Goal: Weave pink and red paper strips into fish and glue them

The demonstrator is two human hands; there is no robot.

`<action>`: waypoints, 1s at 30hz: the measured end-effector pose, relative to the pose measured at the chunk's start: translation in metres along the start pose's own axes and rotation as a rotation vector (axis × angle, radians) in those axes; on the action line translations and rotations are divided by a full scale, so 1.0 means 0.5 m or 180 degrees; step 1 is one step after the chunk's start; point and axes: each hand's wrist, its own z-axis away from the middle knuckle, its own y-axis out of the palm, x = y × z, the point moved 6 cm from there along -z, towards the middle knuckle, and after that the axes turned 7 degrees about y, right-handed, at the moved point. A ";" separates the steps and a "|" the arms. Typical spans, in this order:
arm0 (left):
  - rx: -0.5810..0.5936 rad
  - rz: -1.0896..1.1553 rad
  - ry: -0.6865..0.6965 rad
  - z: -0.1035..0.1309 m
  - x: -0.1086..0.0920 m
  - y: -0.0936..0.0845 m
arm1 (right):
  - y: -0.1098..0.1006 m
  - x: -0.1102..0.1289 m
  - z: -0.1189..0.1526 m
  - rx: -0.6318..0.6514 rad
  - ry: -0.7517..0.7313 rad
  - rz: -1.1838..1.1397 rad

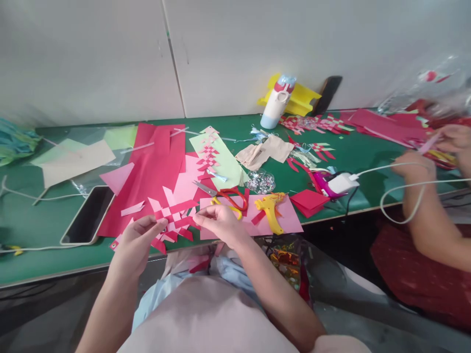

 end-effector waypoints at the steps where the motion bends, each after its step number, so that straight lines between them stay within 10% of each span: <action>1: 0.0011 -0.0002 0.0010 0.002 0.000 0.000 | 0.002 -0.001 -0.001 0.0005 0.0004 0.0029; 30: -0.0311 0.0131 0.0131 -0.006 -0.003 -0.028 | 0.024 -0.020 -0.011 0.0085 0.0095 0.0432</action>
